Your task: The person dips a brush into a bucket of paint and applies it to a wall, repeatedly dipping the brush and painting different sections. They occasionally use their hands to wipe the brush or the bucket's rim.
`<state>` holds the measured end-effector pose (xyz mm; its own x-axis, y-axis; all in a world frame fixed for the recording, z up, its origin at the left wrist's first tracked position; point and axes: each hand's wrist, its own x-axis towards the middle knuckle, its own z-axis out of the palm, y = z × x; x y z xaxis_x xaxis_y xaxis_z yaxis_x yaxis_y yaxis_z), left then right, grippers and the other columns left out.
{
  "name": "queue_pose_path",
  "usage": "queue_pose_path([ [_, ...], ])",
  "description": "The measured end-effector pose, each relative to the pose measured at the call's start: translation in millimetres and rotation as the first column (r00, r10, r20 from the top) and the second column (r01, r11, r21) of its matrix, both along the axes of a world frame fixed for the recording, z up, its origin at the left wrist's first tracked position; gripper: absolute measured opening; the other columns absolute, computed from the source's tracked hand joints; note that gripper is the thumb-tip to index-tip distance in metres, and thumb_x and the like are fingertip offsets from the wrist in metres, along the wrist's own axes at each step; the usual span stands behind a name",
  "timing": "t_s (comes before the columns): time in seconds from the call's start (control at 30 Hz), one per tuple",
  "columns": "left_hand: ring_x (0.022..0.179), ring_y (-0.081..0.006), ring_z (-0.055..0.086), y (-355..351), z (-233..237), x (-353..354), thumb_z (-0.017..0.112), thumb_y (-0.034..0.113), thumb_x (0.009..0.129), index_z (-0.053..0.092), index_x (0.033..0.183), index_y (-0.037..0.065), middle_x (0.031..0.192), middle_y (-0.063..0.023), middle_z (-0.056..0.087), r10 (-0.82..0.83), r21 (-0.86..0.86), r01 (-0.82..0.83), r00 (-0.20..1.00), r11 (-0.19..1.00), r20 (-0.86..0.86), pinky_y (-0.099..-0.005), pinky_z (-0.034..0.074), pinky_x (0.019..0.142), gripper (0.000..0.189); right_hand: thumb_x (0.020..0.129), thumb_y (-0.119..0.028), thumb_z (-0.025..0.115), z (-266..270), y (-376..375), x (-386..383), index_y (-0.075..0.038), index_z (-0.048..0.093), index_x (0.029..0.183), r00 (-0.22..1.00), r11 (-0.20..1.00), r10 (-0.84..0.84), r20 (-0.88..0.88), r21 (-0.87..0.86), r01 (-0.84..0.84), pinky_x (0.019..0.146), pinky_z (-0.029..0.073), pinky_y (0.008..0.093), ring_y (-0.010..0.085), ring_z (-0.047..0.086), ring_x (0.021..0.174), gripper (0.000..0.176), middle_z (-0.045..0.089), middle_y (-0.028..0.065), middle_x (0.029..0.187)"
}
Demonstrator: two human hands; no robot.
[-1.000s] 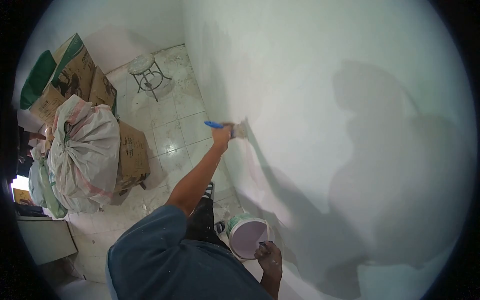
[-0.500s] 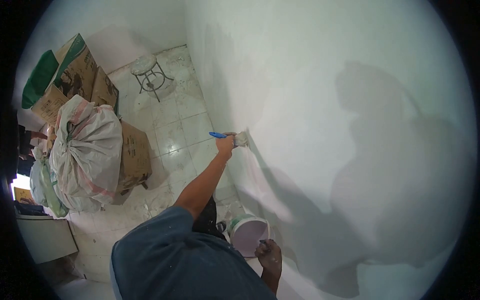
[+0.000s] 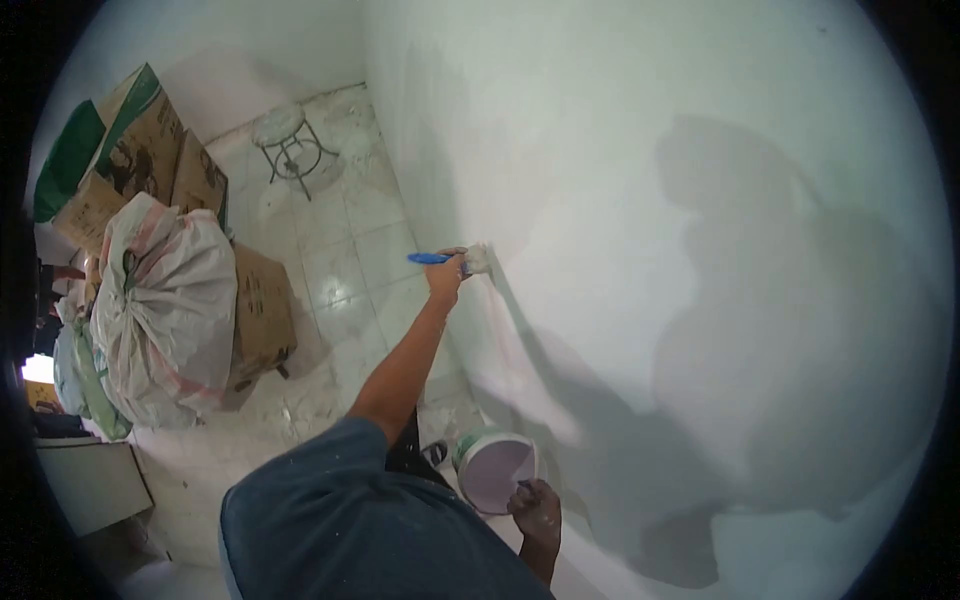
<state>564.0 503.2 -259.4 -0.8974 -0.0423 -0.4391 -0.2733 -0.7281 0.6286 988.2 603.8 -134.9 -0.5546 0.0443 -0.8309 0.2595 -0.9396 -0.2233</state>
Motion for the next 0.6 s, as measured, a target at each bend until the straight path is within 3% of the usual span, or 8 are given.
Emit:
queue_pose_path([
  [0.07,0.063,-0.0186,0.063,0.5,-30.2,-11.1,0.059,0.001,0.073,0.061,0.082,-0.001,0.071,-0.0108,0.063,-0.111,-0.219,0.085,0.988,0.972,-0.106,-0.0280,0.051,0.054,0.009,0.081,-0.018,0.055,0.1,0.3,-5.1,-0.015,0.042,0.061,0.994,0.999,0.046,-0.095,-0.003,-0.047,0.049,0.029,0.0280,0.0138,0.033,0.049,0.024,0.032,-0.0020,0.054],
  [0.13,0.058,-0.0140,0.059,21.6,72.8,-2.1,0.063,0.007,0.073,0.062,0.075,0.000,0.064,-0.0092,0.061,-0.064,-0.430,-0.061,0.961,0.901,-0.270,-0.0251,0.047,0.051,0.007,0.082,-0.018,0.055,4.7,-1.2,-9.5,-0.015,0.043,0.062,0.995,0.999,0.053,-0.084,0.015,-0.052,0.050,0.029,0.0281,0.0140,0.033,0.050,0.023,0.032,-0.0018,0.054],
  [0.2,0.060,-0.0109,0.053,-0.9,185.1,4.7,0.064,0.008,0.076,0.060,0.082,0.001,0.072,-0.0043,0.058,-0.144,-0.098,0.121,0.949,0.988,-0.282,-0.0227,0.045,0.056,0.010,0.082,-0.018,0.054,6.9,-6.4,-9.0,-0.014,0.043,0.062,0.996,0.998,0.067,-0.061,0.009,-0.067,0.050,0.030,0.0283,0.0143,0.034,0.050,0.023,0.032,-0.0016,0.055],
  [0.27,0.076,-0.0155,0.057,-20.5,246.1,11.4,0.063,0.004,0.077,0.058,0.087,0.003,0.080,-0.0052,0.058,-0.115,0.035,0.141,0.907,0.989,-0.404,-0.0319,0.049,0.067,0.011,0.082,-0.021,0.052,2.4,-9.9,-10.5,-0.015,0.042,0.056,0.997,0.998,0.054,-0.052,0.042,-0.052,0.049,0.027,0.0288,0.0141,0.030,0.050,0.028,0.031,-0.0015,0.052],
  [0.37,0.082,-0.0181,0.057,-9.6,193.1,20.9,0.063,0.004,0.077,0.056,0.092,0.003,0.085,-0.0061,0.058,-0.108,0.189,0.171,0.946,0.967,-0.306,-0.0370,0.050,0.072,0.016,0.082,-0.022,0.052,-5.2,-10.9,-8.7,-0.015,0.043,0.057,0.997,0.996,0.068,-0.030,0.054,-0.067,0.049,0.027,0.0293,0.0146,0.031,0.050,0.028,0.031,-0.0014,0.052],
  [0.43,0.088,-0.0217,0.058,7.6,87.5,35.5,0.063,0.007,0.079,0.054,0.096,0.003,0.095,-0.0094,0.058,-0.121,0.222,0.166,0.972,0.961,-0.200,-0.0408,0.050,0.079,0.021,0.082,-0.021,0.052,-4.9,-15.8,-5.3,-0.015,0.043,0.057,0.999,0.997,0.048,0.015,0.063,-0.049,0.049,0.027,0.0293,0.0147,0.031,0.050,0.027,0.031,-0.0013,0.052],
  [0.53,0.060,-0.0143,0.058,11.8,-80.2,56.6,0.064,0.005,0.075,0.060,0.084,0.002,0.074,-0.0066,0.060,-0.062,-0.098,0.075,0.990,0.992,0.129,-0.0253,0.050,0.056,0.010,0.081,-0.017,0.056,-18.7,-16.2,7.9,-0.013,0.042,0.062,1.000,1.000,-0.006,0.022,-0.018,0.006,0.047,0.030,0.0296,0.0148,0.032,0.046,0.024,0.032,-0.0007,0.051],
  [0.6,0.059,-0.0135,0.057,14.6,-85.7,60.5,0.064,0.005,0.075,0.060,0.082,0.002,0.072,-0.0062,0.060,-0.050,-0.124,0.064,0.992,0.990,0.113,-0.0245,0.048,0.054,0.009,0.081,-0.016,0.056,-10.6,-22.9,13.1,-0.013,0.042,0.062,0.994,0.996,-0.021,0.110,0.086,0.011,0.046,0.030,0.0293,0.0145,0.033,0.046,0.023,0.033,-0.0004,0.052],
])
